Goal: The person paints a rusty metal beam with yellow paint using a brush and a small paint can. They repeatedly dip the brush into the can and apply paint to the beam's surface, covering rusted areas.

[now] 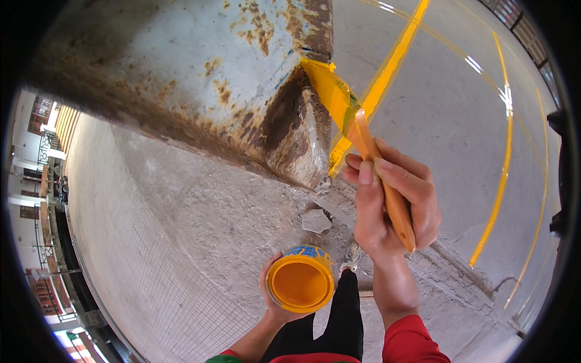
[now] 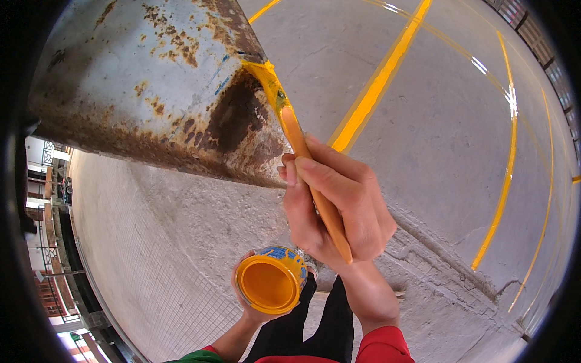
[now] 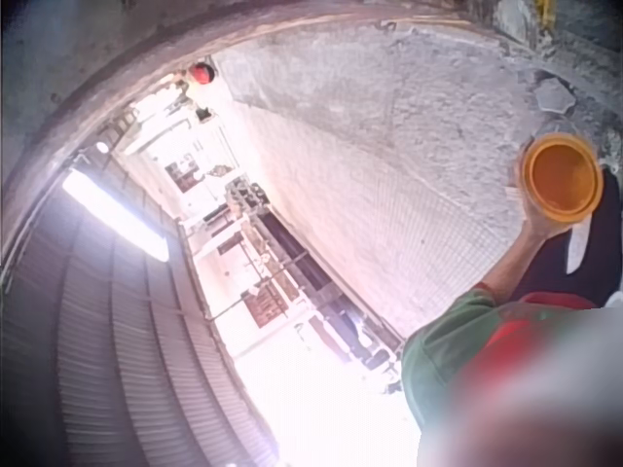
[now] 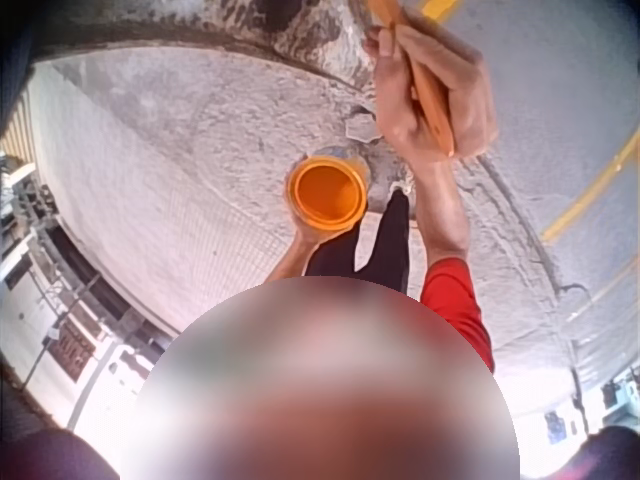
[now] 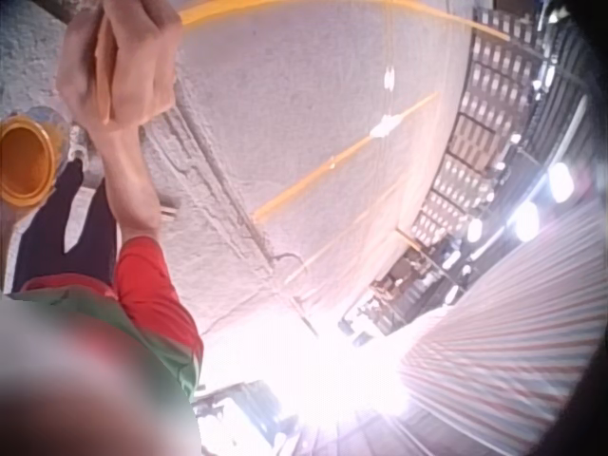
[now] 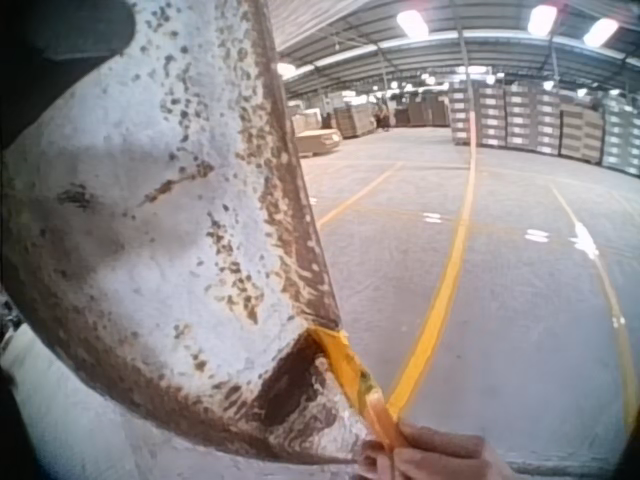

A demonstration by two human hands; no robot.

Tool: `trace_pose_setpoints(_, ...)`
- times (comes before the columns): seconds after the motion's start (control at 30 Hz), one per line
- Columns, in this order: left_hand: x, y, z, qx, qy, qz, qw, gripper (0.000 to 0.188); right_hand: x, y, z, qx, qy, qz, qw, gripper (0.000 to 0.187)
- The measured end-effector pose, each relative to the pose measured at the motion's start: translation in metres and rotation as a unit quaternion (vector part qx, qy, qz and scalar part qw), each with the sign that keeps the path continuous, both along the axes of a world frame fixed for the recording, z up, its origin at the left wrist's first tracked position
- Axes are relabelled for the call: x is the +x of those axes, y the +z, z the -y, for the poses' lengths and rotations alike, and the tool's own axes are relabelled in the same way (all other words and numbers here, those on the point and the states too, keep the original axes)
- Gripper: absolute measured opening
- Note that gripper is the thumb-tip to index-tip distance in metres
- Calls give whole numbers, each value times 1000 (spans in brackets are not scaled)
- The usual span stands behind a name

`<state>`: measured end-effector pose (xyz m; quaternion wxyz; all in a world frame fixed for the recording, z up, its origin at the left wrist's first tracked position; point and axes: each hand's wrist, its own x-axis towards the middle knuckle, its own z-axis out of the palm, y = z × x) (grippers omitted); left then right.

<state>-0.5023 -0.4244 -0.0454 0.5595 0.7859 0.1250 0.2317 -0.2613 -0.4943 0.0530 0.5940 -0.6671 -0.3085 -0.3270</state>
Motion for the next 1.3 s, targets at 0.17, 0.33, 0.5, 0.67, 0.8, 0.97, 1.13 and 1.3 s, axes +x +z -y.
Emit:
trace_pose_setpoints(0.17, -3, -2, 1, -22, 5, 0, 1000, 134, 1, -3, 4, 12, -8, -4, 1000, 14)
trace_pose_setpoints(0.33, -6, -10, 0, 22, -2, 6, 1000, 137, -16, -5, 22, 53, 23, -38, 998, 17)
trace_pose_setpoints(0.5, -13, -8, -6, 23, -20, -14, 999, 137, -31, -21, 3, 2, 40, 8, 999, 23)
trace_pose_setpoints(0.67, -14, -12, -9, 29, -10, 8, 1000, 136, -27, -32, -5, -12, -15, 68, 998, 36)
trace_pose_setpoints(0.8, -15, -17, -11, 25, -15, 10, 1000, 136, -26, -36, -8, -13, 32, 23, 999, 43)
trace_pose_setpoints(0.97, -20, -16, -18, 50, -37, -21, 998, 137, -18, -37, -28, 25, -91, 89, 991, 38)
trace_pose_setpoints(1.13, -21, -19, -17, 45, -43, -26, 998, 137, -15, -33, -32, 36, -102, 74, 991, 31)
trace_pose_setpoints(1.3, -23, -22, -17, 27, -45, -19, 998, 137, -16, -32, -32, 35, -85, 47, 995, 25)
